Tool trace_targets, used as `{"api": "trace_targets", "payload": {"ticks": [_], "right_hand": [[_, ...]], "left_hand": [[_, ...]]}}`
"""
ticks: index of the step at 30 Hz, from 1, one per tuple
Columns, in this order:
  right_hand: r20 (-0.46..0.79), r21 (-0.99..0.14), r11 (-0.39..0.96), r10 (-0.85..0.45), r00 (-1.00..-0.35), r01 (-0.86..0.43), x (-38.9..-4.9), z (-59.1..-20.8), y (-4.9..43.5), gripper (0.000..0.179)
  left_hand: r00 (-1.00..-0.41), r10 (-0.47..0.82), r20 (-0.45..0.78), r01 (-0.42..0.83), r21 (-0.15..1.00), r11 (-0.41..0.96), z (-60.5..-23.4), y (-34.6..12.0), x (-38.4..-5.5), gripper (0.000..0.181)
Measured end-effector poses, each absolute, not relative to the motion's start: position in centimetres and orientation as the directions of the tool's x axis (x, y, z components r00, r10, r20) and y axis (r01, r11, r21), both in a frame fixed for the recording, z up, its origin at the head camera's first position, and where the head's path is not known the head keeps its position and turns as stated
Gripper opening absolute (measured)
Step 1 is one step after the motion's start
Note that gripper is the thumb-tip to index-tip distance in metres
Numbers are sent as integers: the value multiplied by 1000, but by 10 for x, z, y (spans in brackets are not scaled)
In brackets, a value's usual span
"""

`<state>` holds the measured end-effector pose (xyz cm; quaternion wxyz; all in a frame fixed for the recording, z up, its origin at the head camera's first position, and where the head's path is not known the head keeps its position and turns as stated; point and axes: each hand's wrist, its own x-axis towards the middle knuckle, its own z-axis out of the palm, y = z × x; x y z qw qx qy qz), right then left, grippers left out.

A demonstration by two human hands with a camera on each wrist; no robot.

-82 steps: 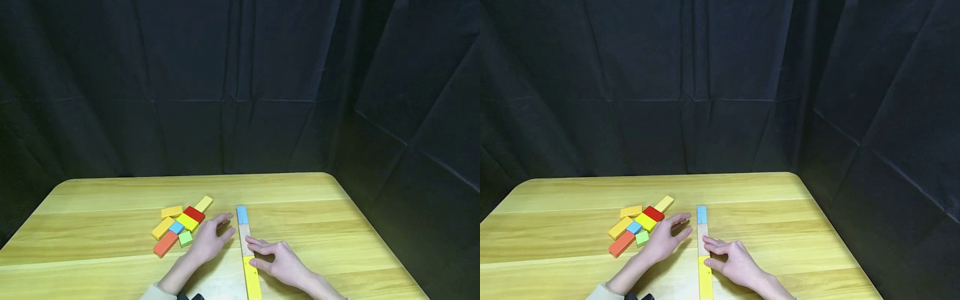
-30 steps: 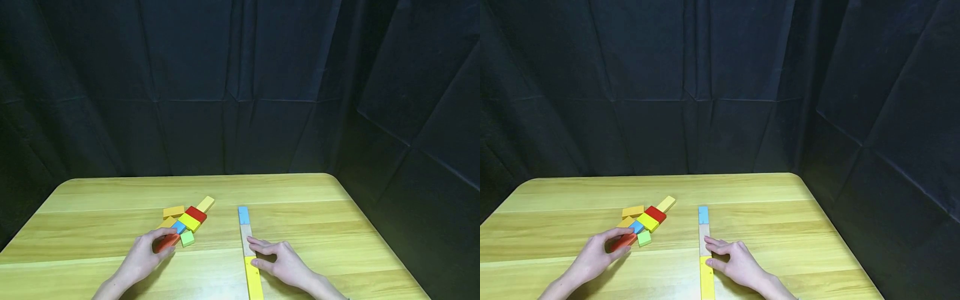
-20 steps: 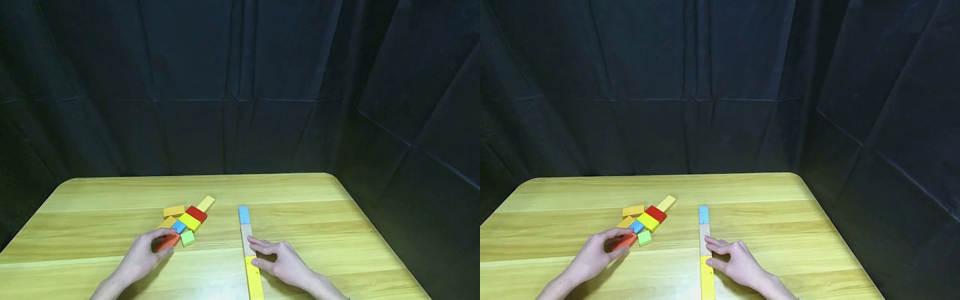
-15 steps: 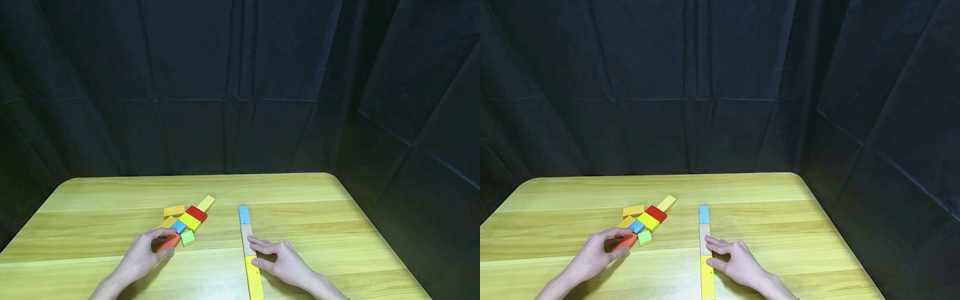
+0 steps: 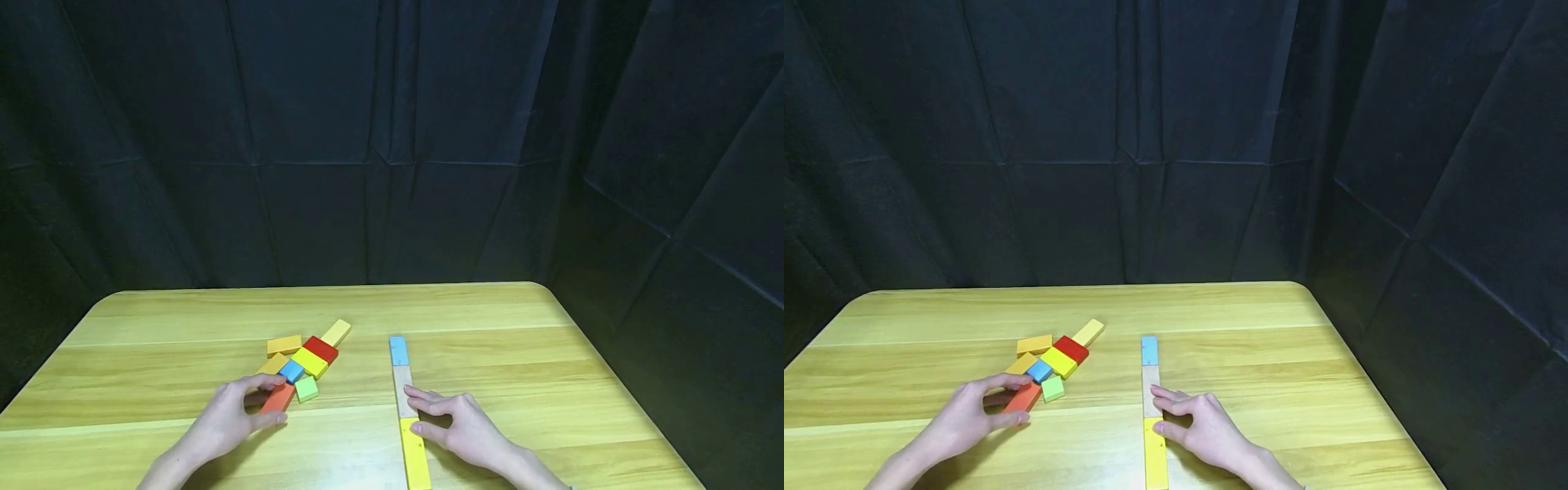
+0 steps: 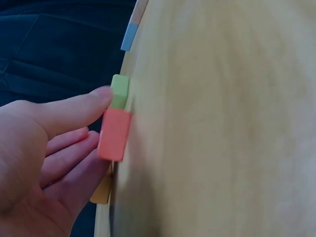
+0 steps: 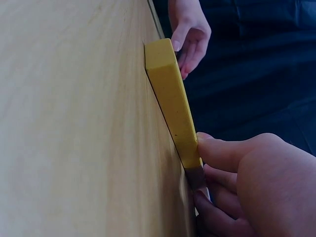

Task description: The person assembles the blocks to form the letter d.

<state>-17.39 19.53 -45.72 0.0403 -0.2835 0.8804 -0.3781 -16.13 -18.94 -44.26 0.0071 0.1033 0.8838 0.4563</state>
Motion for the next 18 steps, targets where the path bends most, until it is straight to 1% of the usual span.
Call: {"api": "trace_targets", "payload": {"ticks": [3,10,18], "right_hand": [[141,-695,548,-530,-836,-465,-174,-457,195,49],[140,-706,539,-529,-837,-459,-174,-457,196,49],[147,-695,546,-529,-836,-468,-174,-458,196,49]], "left_hand": [[-970,230,78,193,822,536,-442,-193,-161,55],[-961,270,66,208,813,543,-441,-196,-161,61],[-941,338,24,183,875,448,-440,-202,-161,65]]}}
